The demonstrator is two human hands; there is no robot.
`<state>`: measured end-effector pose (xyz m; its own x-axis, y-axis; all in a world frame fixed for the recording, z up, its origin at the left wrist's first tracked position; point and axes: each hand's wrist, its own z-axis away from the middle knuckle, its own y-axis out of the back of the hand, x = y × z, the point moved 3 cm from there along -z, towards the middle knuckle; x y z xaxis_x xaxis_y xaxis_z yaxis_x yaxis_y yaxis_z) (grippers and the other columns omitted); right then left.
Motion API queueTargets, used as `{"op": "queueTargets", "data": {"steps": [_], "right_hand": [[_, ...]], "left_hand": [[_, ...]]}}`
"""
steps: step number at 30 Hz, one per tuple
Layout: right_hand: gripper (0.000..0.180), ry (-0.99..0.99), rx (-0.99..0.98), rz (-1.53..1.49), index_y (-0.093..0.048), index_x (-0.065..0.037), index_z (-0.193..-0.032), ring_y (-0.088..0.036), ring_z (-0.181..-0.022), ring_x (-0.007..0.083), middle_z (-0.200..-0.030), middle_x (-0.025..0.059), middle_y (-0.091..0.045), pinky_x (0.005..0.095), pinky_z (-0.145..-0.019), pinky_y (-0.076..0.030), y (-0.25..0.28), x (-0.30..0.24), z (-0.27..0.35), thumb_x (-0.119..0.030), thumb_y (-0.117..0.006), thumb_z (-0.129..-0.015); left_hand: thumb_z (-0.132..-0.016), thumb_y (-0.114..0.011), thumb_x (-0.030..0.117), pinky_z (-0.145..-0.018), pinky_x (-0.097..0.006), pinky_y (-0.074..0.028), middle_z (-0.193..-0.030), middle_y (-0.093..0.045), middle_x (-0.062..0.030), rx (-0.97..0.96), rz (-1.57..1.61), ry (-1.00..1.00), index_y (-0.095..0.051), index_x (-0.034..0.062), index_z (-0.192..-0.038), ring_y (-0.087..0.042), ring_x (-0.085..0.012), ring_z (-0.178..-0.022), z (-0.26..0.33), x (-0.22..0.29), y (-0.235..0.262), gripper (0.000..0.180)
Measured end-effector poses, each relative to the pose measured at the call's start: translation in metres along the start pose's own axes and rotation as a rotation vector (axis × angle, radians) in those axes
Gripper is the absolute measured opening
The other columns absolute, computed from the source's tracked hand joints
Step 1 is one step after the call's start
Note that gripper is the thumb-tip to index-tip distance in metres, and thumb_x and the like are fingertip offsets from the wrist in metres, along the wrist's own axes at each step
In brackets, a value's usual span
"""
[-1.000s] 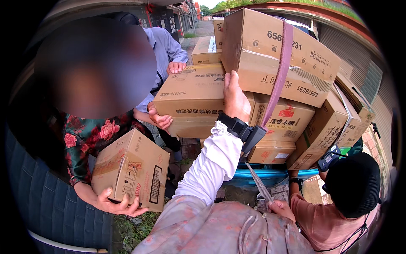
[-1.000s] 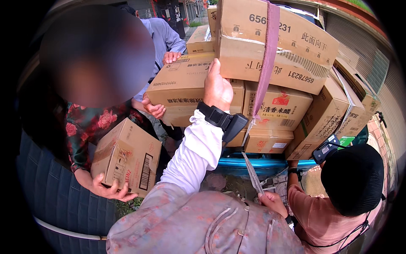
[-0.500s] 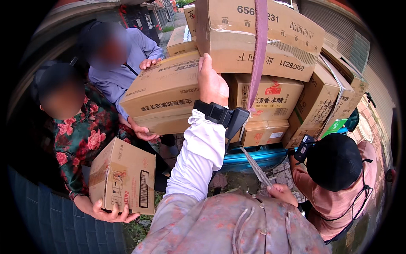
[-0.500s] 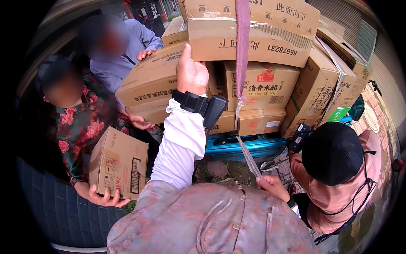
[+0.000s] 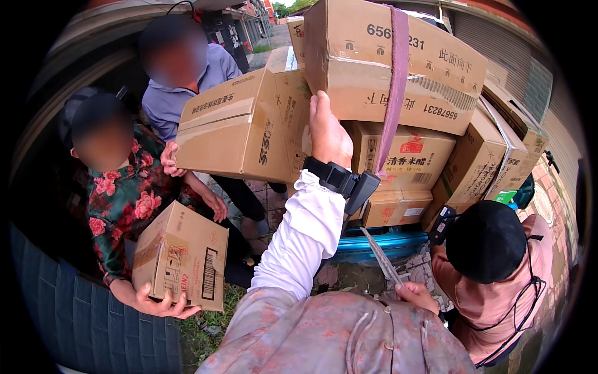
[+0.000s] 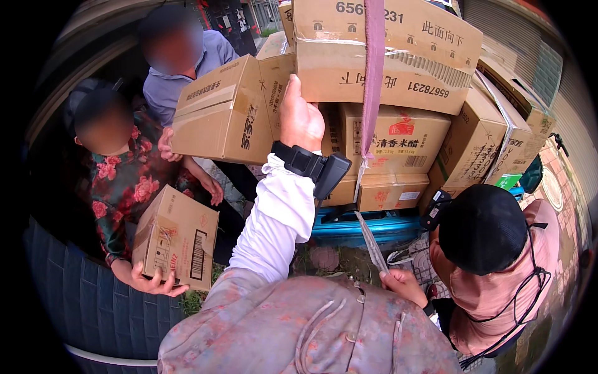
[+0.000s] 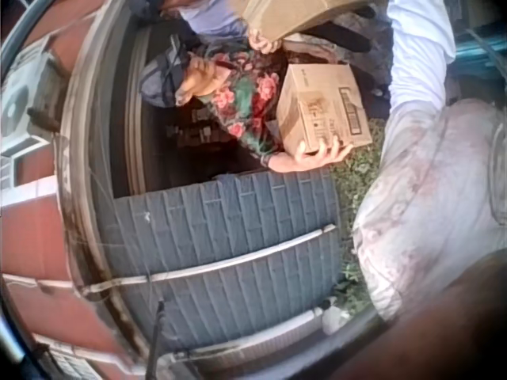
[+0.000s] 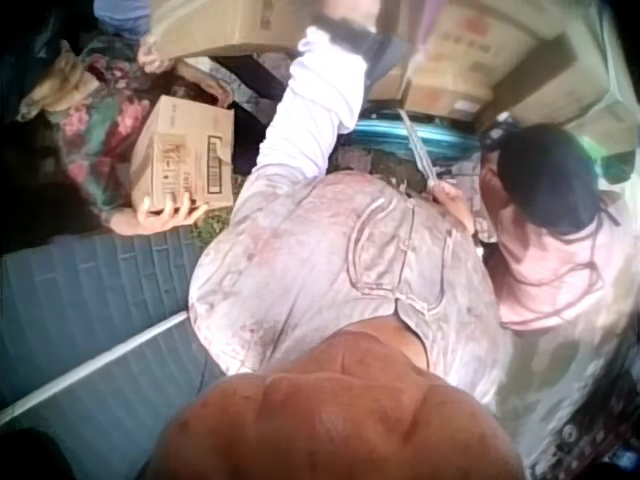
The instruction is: The person moves boxes from a storage area onto a blue cart and then secures the stack using a pink strap and clear tape.
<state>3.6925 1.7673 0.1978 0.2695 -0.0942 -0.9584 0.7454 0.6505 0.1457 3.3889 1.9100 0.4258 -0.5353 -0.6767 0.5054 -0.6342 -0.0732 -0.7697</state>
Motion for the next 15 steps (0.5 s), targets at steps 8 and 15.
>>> {"op": "queueTargets", "data": {"steps": [8,15], "right_hand": [[0.037,-0.05,-0.025,-0.048,-0.054,-0.005,-0.065,-0.037,-0.051,0.0024,-0.056,-0.0065,-0.046,0.0214,-0.046,-0.03,-0.0003,-0.0064,0.0005,-0.028,-0.051,-0.094],[0.034,-0.08,-0.015,-0.058,-0.056,-0.005,-0.066,-0.039,-0.052,0.0019,-0.057,-0.0066,-0.047,0.0204,-0.047,-0.032,0.0042,-0.0054,0.0026,-0.025,-0.053,-0.093]], "left_hand": [[-0.095,-0.048,0.028,-0.095,-0.03,-0.037,-0.115,-0.055,-0.0063,0.126,0.09,0.044,-0.05,0.0013,-0.116,-0.05,-0.0161,-0.107,-0.0053,-0.0071,0.0077,0.034],[-0.097,-0.043,0.027,-0.098,-0.03,-0.035,-0.121,-0.051,-0.0085,0.124,0.049,-0.008,-0.044,-0.0008,-0.123,-0.047,-0.0168,-0.111,0.0002,-0.0042,0.004,0.039]]}}
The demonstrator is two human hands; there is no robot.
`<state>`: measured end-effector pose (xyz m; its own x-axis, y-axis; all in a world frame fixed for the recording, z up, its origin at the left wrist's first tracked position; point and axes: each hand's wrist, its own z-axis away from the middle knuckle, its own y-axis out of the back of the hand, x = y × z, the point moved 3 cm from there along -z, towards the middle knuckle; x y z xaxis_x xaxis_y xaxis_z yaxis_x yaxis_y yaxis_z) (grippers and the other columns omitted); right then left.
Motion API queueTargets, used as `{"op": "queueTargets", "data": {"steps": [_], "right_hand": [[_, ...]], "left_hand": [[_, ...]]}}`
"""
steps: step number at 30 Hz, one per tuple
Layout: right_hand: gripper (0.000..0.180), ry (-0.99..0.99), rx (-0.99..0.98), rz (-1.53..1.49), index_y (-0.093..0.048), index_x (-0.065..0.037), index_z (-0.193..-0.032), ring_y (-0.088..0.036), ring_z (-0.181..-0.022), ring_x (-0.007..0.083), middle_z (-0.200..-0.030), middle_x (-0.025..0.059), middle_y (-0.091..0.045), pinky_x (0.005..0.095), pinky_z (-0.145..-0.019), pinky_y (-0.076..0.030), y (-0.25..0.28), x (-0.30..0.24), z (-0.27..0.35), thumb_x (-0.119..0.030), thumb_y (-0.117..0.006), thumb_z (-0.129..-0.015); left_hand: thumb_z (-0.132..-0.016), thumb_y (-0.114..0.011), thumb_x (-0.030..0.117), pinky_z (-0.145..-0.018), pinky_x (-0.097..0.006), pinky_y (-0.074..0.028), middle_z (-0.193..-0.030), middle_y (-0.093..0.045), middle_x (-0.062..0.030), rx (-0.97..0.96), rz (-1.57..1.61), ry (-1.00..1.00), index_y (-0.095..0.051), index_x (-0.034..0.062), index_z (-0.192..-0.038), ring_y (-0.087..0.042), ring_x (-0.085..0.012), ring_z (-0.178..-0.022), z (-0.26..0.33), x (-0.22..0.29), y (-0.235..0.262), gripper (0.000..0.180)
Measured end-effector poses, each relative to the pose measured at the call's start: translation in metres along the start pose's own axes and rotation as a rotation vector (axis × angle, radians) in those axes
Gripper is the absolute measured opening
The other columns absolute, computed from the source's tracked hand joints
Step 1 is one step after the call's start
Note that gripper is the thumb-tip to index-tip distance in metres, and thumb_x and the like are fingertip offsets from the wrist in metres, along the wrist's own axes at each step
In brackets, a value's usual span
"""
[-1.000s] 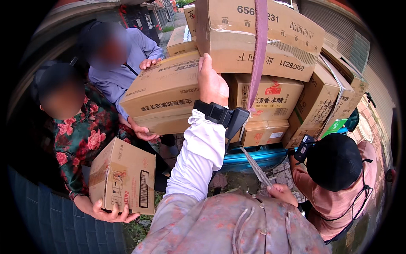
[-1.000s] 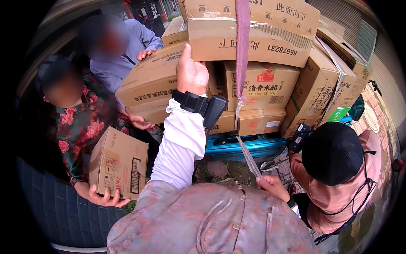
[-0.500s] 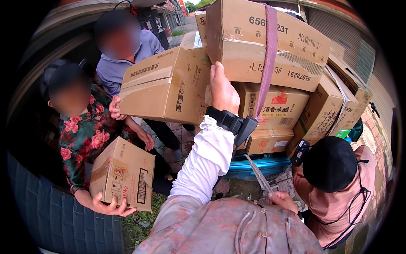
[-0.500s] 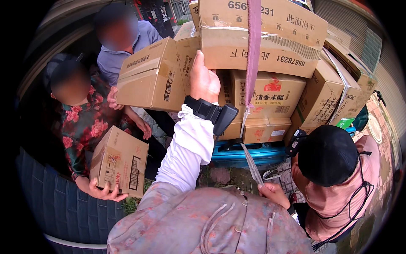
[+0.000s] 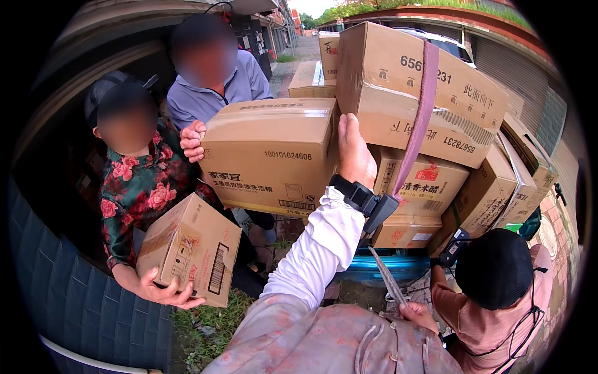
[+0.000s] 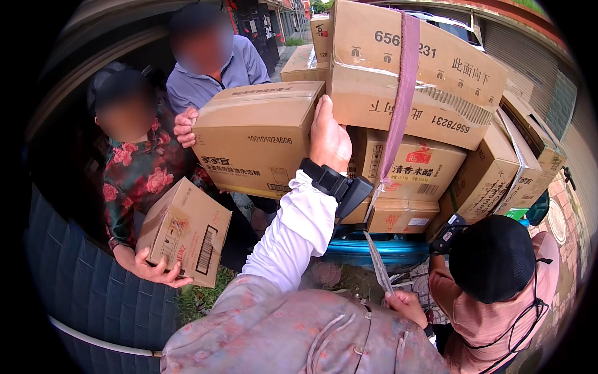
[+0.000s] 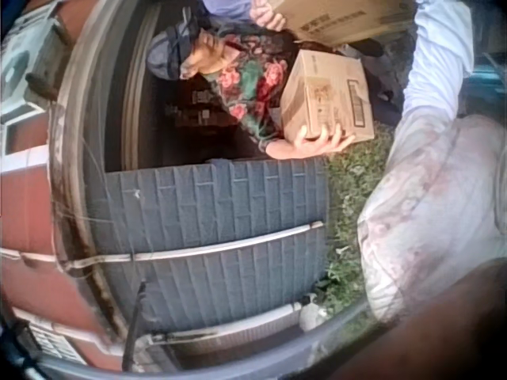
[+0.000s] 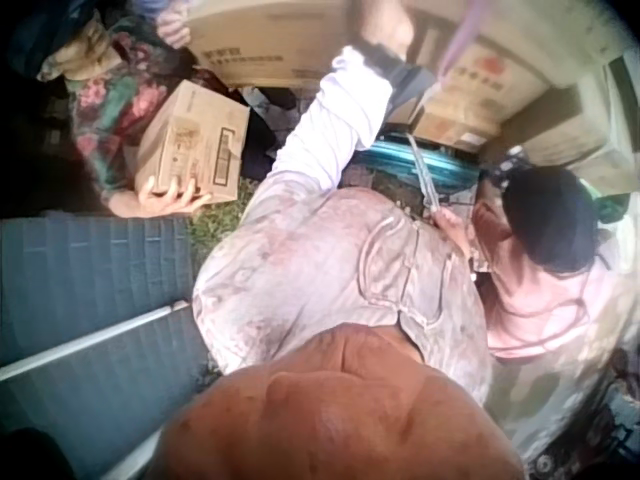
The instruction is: The person moves boxes from a storage area onto a blue cart and then secures the stack using a pink strap and clear tape.
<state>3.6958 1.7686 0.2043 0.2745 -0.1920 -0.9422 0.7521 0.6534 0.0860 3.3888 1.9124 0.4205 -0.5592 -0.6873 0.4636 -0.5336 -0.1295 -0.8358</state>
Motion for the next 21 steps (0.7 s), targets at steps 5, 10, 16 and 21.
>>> {"op": "queueTargets", "data": {"steps": [5,10,16,21], "right_hand": [[0.035,0.002,-0.002,0.04,-0.056,-0.005,-0.065,-0.039,-0.053,0.002,-0.057,-0.0069,-0.047,0.0203,-0.048,-0.032,-0.001,-0.001,-0.001,-0.027,-0.054,-0.093],[0.035,0.032,-0.014,0.074,-0.055,-0.005,-0.065,-0.039,-0.054,0.0023,-0.058,-0.007,-0.047,0.0206,-0.048,-0.032,-0.002,0.01,0.001,-0.027,-0.053,-0.093],[0.035,-0.005,0.001,0.05,-0.055,-0.005,-0.064,-0.039,-0.053,0.0026,-0.057,-0.0067,-0.046,0.0211,-0.047,-0.031,-0.009,0.002,-0.003,-0.026,-0.053,-0.093],[0.035,0.046,0.013,0.103,-0.056,-0.005,-0.065,-0.039,-0.052,0.0026,-0.056,-0.0062,-0.046,0.0215,-0.046,-0.031,-0.008,0.003,-0.002,-0.027,-0.053,-0.093]], "left_hand": [[-0.097,-0.043,0.027,-0.097,-0.031,-0.036,-0.122,-0.048,-0.0084,-0.018,0.024,0.01,-0.04,0.0011,-0.127,-0.047,-0.0174,-0.112,-0.002,0.002,0.001,0.04],[-0.098,-0.041,0.024,-0.097,-0.034,-0.038,-0.121,-0.048,-0.0086,-0.036,0.083,0.046,-0.038,0.0031,-0.126,-0.047,-0.0178,-0.111,0.001,0.0,-0.001,0.036],[-0.096,-0.043,0.033,-0.103,-0.047,-0.03,-0.134,-0.035,-0.013,-0.162,0.16,0.243,-0.018,0.0122,-0.135,-0.039,-0.0266,-0.123,0.003,0.001,-0.001,0.05],[-0.095,-0.044,0.041,-0.105,-0.057,-0.021,-0.142,-0.025,-0.0143,-0.203,0.167,0.481,-0.009,0.0197,-0.14,-0.029,-0.0401,-0.129,-0.001,-0.001,-0.001,0.061]]}}
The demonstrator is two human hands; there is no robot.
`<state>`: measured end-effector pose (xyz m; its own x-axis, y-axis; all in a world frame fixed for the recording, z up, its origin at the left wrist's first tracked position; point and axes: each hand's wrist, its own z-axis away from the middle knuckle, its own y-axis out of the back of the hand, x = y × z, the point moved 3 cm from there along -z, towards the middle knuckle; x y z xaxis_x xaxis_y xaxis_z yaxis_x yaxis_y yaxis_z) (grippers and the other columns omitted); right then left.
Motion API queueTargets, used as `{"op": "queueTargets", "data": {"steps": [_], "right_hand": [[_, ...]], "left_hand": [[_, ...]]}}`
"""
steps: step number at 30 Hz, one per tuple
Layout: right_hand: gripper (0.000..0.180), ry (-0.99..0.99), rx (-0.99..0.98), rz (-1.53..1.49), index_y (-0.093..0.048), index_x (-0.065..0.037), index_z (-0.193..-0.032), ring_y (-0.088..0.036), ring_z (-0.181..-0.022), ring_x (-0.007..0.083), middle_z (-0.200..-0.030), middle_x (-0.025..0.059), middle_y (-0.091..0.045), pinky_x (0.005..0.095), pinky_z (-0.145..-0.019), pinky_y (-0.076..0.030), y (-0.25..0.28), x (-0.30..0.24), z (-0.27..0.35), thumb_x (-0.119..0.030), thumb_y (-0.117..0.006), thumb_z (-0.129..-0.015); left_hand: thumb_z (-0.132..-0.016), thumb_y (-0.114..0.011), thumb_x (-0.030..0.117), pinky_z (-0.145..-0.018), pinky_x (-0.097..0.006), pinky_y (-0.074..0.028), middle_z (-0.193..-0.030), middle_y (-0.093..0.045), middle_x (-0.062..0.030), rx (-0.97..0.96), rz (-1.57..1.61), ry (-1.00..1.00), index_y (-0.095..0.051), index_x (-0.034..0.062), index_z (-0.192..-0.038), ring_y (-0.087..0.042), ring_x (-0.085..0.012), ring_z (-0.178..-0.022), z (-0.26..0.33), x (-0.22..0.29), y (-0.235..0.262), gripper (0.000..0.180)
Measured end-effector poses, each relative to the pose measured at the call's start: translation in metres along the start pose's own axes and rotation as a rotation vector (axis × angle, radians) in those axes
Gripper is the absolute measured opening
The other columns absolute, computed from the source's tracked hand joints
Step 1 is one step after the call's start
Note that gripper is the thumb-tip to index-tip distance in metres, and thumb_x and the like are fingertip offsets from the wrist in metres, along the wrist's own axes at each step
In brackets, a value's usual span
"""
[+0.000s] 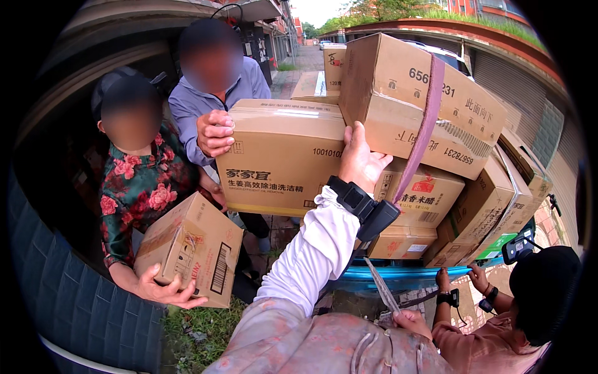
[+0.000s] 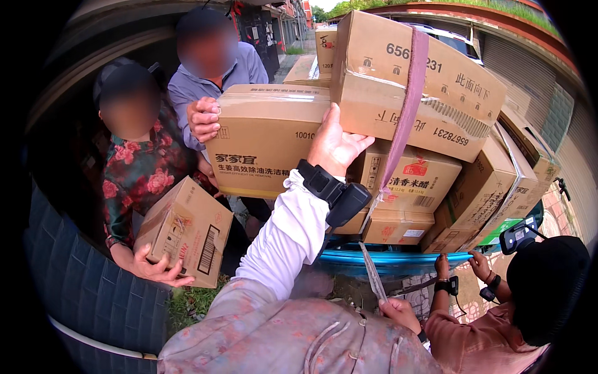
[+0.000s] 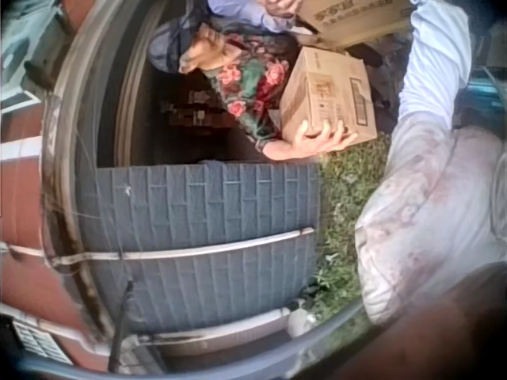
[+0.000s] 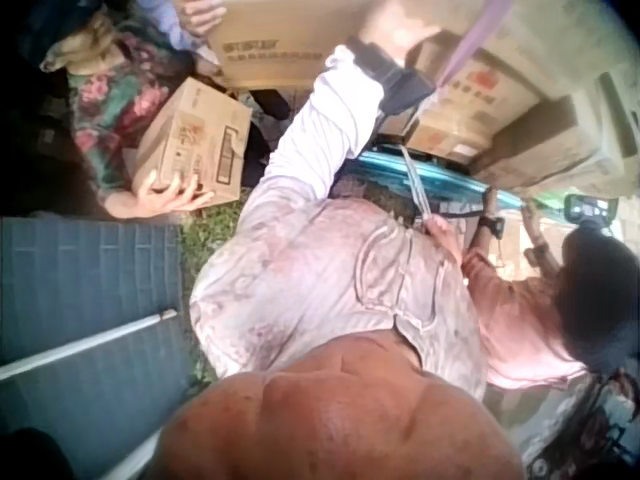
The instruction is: The person moves boxes from a storage area onto a blue cart and then secures the stack using a pink strap and clear tape.
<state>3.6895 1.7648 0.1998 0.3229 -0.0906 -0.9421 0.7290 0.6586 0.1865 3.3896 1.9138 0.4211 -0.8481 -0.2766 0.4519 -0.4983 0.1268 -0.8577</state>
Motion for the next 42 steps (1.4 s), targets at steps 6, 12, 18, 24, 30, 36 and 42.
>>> {"op": "queueTargets", "data": {"steps": [6,12,18,24,30,36,42], "right_hand": [[0.036,-0.038,0.002,-0.043,-0.057,-0.005,-0.065,-0.04,-0.05,0.0032,-0.054,-0.0051,-0.048,0.0216,-0.045,-0.031,0.001,0.015,-0.01,-0.027,-0.053,-0.092],[0.037,-0.024,0.006,-0.018,-0.056,-0.005,-0.063,-0.04,-0.05,0.0035,-0.055,-0.0046,-0.048,0.022,-0.045,-0.031,0.003,0.02,-0.015,-0.028,-0.052,-0.093],[0.037,0.01,-0.034,-0.044,-0.055,-0.006,-0.064,-0.038,-0.05,0.003,-0.055,-0.0057,-0.047,0.0221,-0.045,-0.029,0.005,0.02,-0.014,-0.028,-0.053,-0.093],[0.037,-0.101,-0.021,-0.03,-0.056,-0.006,-0.064,-0.036,-0.049,0.003,-0.054,-0.0062,-0.045,0.022,-0.045,-0.027,-0.001,0.019,-0.012,-0.028,-0.052,-0.093],[0.037,-0.068,-0.031,0.013,-0.057,-0.006,-0.065,-0.035,-0.049,0.0033,-0.054,-0.0062,-0.045,0.0226,-0.045,-0.026,0.0,0.016,-0.009,-0.029,-0.052,-0.093],[0.037,-0.093,-0.02,-0.024,-0.056,-0.006,-0.064,-0.036,-0.049,0.003,-0.054,-0.0063,-0.045,0.0219,-0.045,-0.026,-0.006,0.015,-0.011,-0.029,-0.052,-0.093],[0.036,-0.08,-0.005,-0.037,-0.055,-0.008,-0.064,-0.036,-0.048,0.0031,-0.054,-0.0064,-0.045,0.0216,-0.044,-0.026,-0.01,0.012,-0.006,-0.029,-0.053,-0.093]], "left_hand": [[-0.096,-0.041,0.041,-0.109,-0.053,-0.017,-0.141,-0.022,-0.0243,0.04,0.028,-0.203,-0.014,0.012,-0.14,-0.023,-0.04,-0.132,0.014,-0.008,-0.008,0.059],[-0.095,-0.042,0.039,-0.11,-0.051,-0.018,-0.141,-0.021,-0.0226,0.05,0.052,-0.384,-0.011,0.0108,-0.139,-0.022,-0.0385,-0.132,0.02,-0.014,-0.015,0.061],[-0.094,-0.046,0.037,-0.11,-0.046,-0.02,-0.14,-0.025,-0.0186,0.0,0.117,-0.443,-0.009,0.0107,-0.141,-0.027,-0.0327,-0.13,0.024,-0.026,-0.017,0.066],[-0.092,-0.05,0.034,-0.11,-0.042,-0.019,-0.142,-0.022,-0.0178,0.01,0.11,-0.457,0.003,0.012,-0.143,-0.024,-0.0309,-0.131,0.03,-0.026,-0.017,0.077],[-0.091,-0.052,0.032,-0.11,-0.041,-0.019,-0.141,-0.023,-0.0165,0.064,0.072,-0.426,0.007,0.0127,-0.143,-0.026,-0.0301,-0.132,0.03,-0.024,-0.03,0.081],[-0.091,-0.053,0.032,-0.109,-0.041,-0.02,-0.141,-0.023,-0.0155,0.088,0.046,-0.394,0.008,0.0144,-0.143,-0.027,-0.0288,-0.131,0.022,-0.022,-0.029,0.082],[-0.092,-0.051,0.033,-0.11,-0.041,-0.02,-0.141,-0.022,-0.0163,0.034,0.035,-0.363,0.005,0.0142,-0.142,-0.026,-0.03,-0.132,0.02,-0.026,-0.033,0.077]]}}
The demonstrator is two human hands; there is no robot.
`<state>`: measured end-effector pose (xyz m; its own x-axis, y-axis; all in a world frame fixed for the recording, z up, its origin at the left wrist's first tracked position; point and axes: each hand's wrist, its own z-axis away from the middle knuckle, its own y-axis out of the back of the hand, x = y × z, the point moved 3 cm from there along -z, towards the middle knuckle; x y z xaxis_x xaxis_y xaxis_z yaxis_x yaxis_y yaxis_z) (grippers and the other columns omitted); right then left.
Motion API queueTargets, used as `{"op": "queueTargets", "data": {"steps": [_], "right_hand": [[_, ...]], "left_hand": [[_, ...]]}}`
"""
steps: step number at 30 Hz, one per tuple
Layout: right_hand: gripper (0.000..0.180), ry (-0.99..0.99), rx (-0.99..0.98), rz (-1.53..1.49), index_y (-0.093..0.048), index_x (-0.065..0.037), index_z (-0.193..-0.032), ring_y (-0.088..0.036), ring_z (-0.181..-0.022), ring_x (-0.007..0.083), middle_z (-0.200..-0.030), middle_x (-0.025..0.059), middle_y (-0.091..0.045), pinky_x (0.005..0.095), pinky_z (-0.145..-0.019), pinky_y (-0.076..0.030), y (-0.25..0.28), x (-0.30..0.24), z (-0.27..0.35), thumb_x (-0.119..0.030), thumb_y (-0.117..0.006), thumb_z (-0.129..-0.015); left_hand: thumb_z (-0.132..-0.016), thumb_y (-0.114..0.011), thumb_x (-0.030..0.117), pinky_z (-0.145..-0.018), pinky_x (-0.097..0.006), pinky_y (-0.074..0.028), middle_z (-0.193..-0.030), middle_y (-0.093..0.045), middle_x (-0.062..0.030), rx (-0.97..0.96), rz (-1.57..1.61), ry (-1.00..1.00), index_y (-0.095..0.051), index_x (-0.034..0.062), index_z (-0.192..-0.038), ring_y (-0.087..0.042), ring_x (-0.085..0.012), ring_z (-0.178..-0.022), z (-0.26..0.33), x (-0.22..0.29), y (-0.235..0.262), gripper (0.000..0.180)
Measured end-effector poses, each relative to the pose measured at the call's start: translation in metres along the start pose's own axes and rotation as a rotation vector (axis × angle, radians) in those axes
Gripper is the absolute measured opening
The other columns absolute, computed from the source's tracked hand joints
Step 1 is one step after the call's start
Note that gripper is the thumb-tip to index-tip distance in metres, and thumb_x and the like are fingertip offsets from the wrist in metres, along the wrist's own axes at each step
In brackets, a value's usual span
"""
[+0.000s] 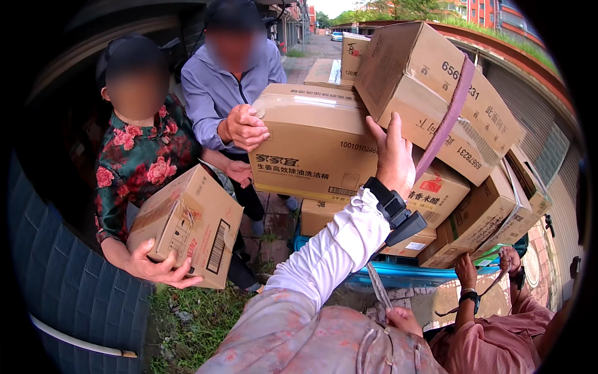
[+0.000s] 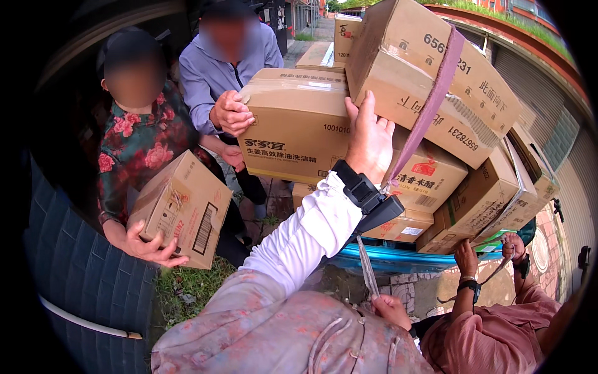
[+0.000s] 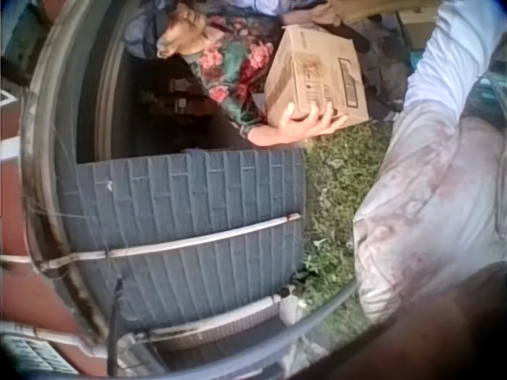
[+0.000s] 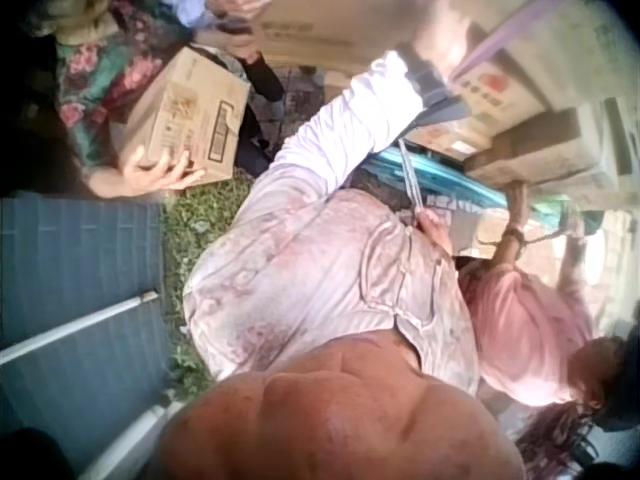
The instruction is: The person moves boxes from a storage area onto a blue cart and then secures the stack using a pink strap and clear tape.
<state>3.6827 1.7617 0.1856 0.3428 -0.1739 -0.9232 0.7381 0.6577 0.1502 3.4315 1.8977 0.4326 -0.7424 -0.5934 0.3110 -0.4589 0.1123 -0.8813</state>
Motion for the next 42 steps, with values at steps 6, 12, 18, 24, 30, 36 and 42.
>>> {"op": "queueTargets", "data": {"steps": [6,12,18,24,30,36,42], "right_hand": [[0.036,-0.001,-0.049,-0.023,-0.056,-0.006,-0.065,-0.034,-0.049,0.0027,-0.054,-0.0071,-0.043,0.0217,-0.045,-0.025,-0.009,0.0,-0.006,-0.028,-0.051,-0.094],[0.038,-0.025,-0.016,0.014,-0.057,-0.006,-0.065,-0.035,-0.048,0.0031,-0.053,-0.0063,-0.044,0.0219,-0.045,-0.026,-0.002,0.009,-0.003,-0.03,-0.051,-0.094],[0.038,0.0,-0.022,0.012,-0.057,-0.006,-0.065,-0.037,-0.048,0.0035,-0.053,-0.006,-0.045,0.0222,-0.045,-0.027,-0.004,0.008,-0.001,-0.031,-0.052,-0.093],[0.038,-0.029,-0.021,0.042,-0.056,-0.006,-0.064,-0.037,-0.049,0.0037,-0.054,-0.0056,-0.045,0.0222,-0.045,-0.028,-0.009,0.005,0.002,-0.03,-0.052,-0.093],[0.039,0.042,-0.029,0.057,-0.055,-0.005,-0.063,-0.038,-0.05,0.0041,-0.055,-0.0053,-0.045,0.0226,-0.046,-0.03,-0.011,0.003,0.008,-0.03,-0.052,-0.093],[0.039,0.05,-0.077,0.035,-0.055,-0.005,-0.064,-0.04,-0.054,0.0042,-0.057,-0.0053,-0.047,0.0223,-0.049,-0.034,-0.023,-0.006,0.006,-0.03,-0.052,-0.094],[0.04,0.075,-0.079,0.02,-0.055,-0.005,-0.064,-0.04,-0.053,0.0038,-0.056,-0.0046,-0.047,0.0224,-0.05,-0.034,-0.019,-0.002,0.008,-0.03,-0.05,-0.095]], "left_hand": [[-0.093,-0.05,0.032,-0.11,-0.041,-0.019,-0.142,-0.021,-0.0175,-0.022,-0.048,-0.014,0.007,0.0131,-0.142,-0.025,-0.0297,-0.132,0.002,0.014,0.01,0.078],[-0.092,-0.05,0.032,-0.11,-0.04,-0.016,-0.144,-0.02,-0.0151,-0.036,-0.029,0.029,0.016,0.0158,-0.142,-0.024,-0.0271,-0.132,0.009,0.01,0.007,0.085],[-0.092,-0.05,0.031,-0.11,-0.04,-0.016,-0.143,-0.02,-0.016,-0.055,-0.026,0.035,0.015,0.0168,-0.143,-0.023,-0.0274,-0.133,0.012,0.019,0.001,0.084],[-0.092,-0.05,0.034,-0.11,-0.044,-0.014,-0.143,-0.019,-0.0185,-0.056,-0.068,0.05,0.016,0.0176,-0.142,-0.022,-0.032,-0.133,0.019,0.031,0.002,0.085],[-0.09,-0.054,0.037,-0.109,-0.051,-0.011,-0.144,-0.02,-0.0189,-0.042,-0.095,0.12,0.003,0.0153,-0.142,-0.021,-0.0357,-0.134,0.02,0.042,0.005,0.08],[-0.092,-0.051,0.029,-0.11,-0.045,-0.015,-0.13,-0.044,-0.009,0.058,-0.139,0.236,-0.046,0.0054,-0.123,-0.03,-0.0251,-0.13,0.02,0.062,0.072,0.04],[-0.096,-0.042,0.022,-0.109,-0.033,-0.018,-0.144,-0.026,-0.0163,-0.198,-0.761,-0.139,-0.017,-0.0007,-0.143,-0.027,-0.0199,-0.131,0.049,0.082,0.03,0.058]]}}
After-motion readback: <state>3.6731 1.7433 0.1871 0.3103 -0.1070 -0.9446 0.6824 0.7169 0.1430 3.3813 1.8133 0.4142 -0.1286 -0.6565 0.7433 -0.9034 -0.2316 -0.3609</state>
